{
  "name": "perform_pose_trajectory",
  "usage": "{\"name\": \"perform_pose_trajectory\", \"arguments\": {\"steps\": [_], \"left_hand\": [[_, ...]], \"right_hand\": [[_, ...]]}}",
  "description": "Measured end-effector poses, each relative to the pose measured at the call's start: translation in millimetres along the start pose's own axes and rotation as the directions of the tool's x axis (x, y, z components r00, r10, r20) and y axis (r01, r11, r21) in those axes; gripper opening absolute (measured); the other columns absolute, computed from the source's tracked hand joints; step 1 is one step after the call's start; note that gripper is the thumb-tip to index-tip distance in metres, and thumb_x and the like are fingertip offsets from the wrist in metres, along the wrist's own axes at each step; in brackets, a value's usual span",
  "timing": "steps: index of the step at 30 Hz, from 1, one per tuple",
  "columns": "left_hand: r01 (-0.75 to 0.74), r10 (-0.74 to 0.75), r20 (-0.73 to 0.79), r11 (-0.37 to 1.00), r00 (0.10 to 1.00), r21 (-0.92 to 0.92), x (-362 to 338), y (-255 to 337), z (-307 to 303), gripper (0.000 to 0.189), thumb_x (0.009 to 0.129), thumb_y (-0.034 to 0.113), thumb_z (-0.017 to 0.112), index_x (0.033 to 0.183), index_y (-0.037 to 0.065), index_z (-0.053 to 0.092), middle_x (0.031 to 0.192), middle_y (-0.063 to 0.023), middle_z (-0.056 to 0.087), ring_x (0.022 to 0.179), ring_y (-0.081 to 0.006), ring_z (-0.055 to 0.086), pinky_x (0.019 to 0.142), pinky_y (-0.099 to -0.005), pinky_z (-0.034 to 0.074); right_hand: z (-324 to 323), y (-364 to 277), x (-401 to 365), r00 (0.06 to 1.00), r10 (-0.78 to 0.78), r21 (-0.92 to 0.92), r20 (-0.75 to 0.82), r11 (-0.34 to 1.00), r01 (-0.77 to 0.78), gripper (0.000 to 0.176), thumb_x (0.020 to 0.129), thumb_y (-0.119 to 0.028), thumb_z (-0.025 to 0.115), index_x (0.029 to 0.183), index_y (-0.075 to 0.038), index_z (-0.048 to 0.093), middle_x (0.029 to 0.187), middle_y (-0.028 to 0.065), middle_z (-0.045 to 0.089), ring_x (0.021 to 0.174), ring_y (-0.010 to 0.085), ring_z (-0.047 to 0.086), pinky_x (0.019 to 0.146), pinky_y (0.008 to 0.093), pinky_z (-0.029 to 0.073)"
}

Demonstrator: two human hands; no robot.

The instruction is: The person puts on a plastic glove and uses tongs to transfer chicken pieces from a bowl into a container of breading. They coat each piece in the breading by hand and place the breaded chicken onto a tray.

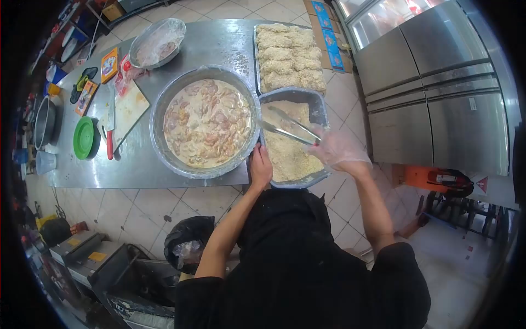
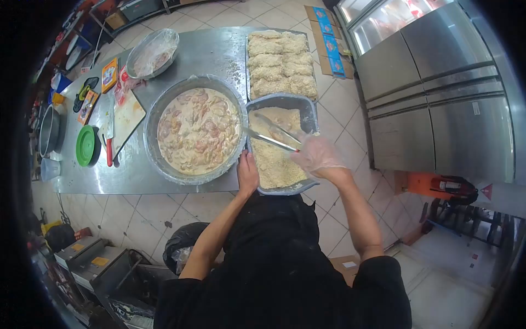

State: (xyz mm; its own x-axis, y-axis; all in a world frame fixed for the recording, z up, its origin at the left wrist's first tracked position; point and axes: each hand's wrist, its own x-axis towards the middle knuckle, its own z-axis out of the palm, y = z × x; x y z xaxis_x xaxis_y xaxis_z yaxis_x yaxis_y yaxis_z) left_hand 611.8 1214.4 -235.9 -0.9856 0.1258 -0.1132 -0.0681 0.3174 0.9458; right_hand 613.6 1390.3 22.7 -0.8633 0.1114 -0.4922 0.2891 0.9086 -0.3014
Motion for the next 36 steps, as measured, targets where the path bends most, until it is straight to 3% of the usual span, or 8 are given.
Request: {"name": "perform_pose_trajectory", "arguments": {"steps": [4, 9, 12, 17, 21, 24, 33, 36], "left_hand": [[0.086, -0.086, 0.063, 0.996, 0.994, 0.001, 0, 2, -2, 0.046, 0.103, 0.029, 0.038, 0.127, -0.008, 0.053, 0.122, -0.0317, 0.059, 0.115, -0.046, 0.055, 0.099, -0.0487, 0.041], [-0.387, 0.381, 0.118, 0.922, 0.917, 0.032, -4, -34, 0, 0.03, 0.098, 0.016, 0.046, 0.118, -0.004, 0.056, 0.105, -0.0272, 0.063, 0.103, -0.0434, 0.059, 0.087, -0.0463, 0.046], [-0.157, 0.152, 0.071, 0.985, 0.986, 0.073, -8, 13, -10, 0.029, 0.1, 0.018, 0.045, 0.117, -0.004, 0.055, 0.098, -0.0261, 0.062, 0.095, -0.0434, 0.06, 0.083, -0.0458, 0.047], [-0.032, 0.032, 0.016, 0.999, 0.999, 0.037, -2, 1, 2, 0.04, 0.106, 0.028, 0.039, 0.12, -0.008, 0.051, 0.108, -0.0275, 0.058, 0.103, -0.0415, 0.056, 0.092, -0.0446, 0.042], [-0.017, 0.016, 0.023, 0.999, 1.0, 0.038, -2, -8, 4, 0.046, 0.107, 0.034, 0.034, 0.123, -0.008, 0.048, 0.113, -0.0237, 0.055, 0.108, -0.0331, 0.052, 0.095, -0.0417, 0.039], [-0.052, 0.052, 0.032, 0.999, 0.998, -0.001, -3, -4, 3, 0.046, 0.107, 0.034, 0.034, 0.122, -0.007, 0.048, 0.108, -0.0213, 0.054, 0.103, -0.0316, 0.052, 0.092, -0.0413, 0.04], [-0.027, 0.027, 0.007, 1.0, 1.0, 0.007, -3, 3, 2, 0.048, 0.106, 0.032, 0.037, 0.121, -0.012, 0.049, 0.109, -0.028, 0.056, 0.105, -0.0387, 0.053, 0.094, -0.0454, 0.04], [0.029, -0.03, 0.055, 0.999, 0.998, 0.017, -4, 4, 0, 0.052, 0.107, 0.036, 0.035, 0.13, -0.009, 0.045, 0.121, -0.024, 0.054, 0.116, -0.0329, 0.05, 0.102, -0.0401, 0.036]], "right_hand": [[31, -35, 29, 0.992, -0.09, 0.069, -0.088, 0.993, 0.097, 0.055, 0.087, -0.03, 0.061, 0.135, -0.005, 0.05, 0.098, 0.0284, 0.066, 0.094, 0.0446, 0.063, 0.083, 0.0497, 0.05], [83, -66, 71, 0.985, -0.162, 0.088, -0.059, 0.982, 0.167, 0.032, 0.089, -0.026, 0.056, 0.106, -0.002, 0.067, 0.099, 0.0257, 0.068, 0.095, 0.0426, 0.066, 0.084, 0.0512, 0.051], [111, 3, 82, 0.86, -0.387, -0.09, -0.332, 0.921, 0.38, 0.03, 0.091, -0.027, 0.053, 0.089, -0.002, 0.07, 0.096, 0.0237, 0.068, 0.09, 0.0413, 0.066, 0.08, 0.0514, 0.051], [156, 81, 101, 0.849, 0.353, 0.275, -0.393, 0.926, -0.258, 0.04, 0.098, -0.036, 0.046, 0.096, -0.001, 0.066, 0.094, 0.0248, 0.067, 0.089, 0.0433, 0.065, 0.077, 0.0532, 0.05], [177, 73, 86, 0.844, 0.443, 0.315, -0.304, 0.882, -0.35, 0.051, 0.101, -0.042, 0.037, 0.113, 0.0, 0.063, 0.095, 0.0299, 0.065, 0.095, 0.0471, 0.062, 0.088, 0.0557, 0.046], [176, 75, 79, 0.853, 0.521, 0.462, -0.025, 0.763, -0.452, 0.059, 0.1, -0.049, 0.038, 0.129, -0.002, 0.055, 0.12, 0.0297, 0.06, 0.116, 0.0423, 0.058, 0.097, 0.0512, 0.044], [161, 89, 81, 0.846, 0.507, 0.982, 0.164, -0.002, -0.189, 0.062, 0.099, -0.05, 0.04, 0.138, -0.003, 0.048, 0.145, 0.0243, 0.044, 0.131, 0.037, 0.046, 0.104, 0.0458, 0.039], [121, 85, 94, 0.853, 0.493, 0.984, 0.172, -0.039, -0.176, 0.063, 0.099, -0.05, 0.041, 0.14, -0.004, 0.047, 0.151, 0.0231, 0.041, 0.134, 0.0358, 0.044, 0.106, 0.0446, 0.038]]}}
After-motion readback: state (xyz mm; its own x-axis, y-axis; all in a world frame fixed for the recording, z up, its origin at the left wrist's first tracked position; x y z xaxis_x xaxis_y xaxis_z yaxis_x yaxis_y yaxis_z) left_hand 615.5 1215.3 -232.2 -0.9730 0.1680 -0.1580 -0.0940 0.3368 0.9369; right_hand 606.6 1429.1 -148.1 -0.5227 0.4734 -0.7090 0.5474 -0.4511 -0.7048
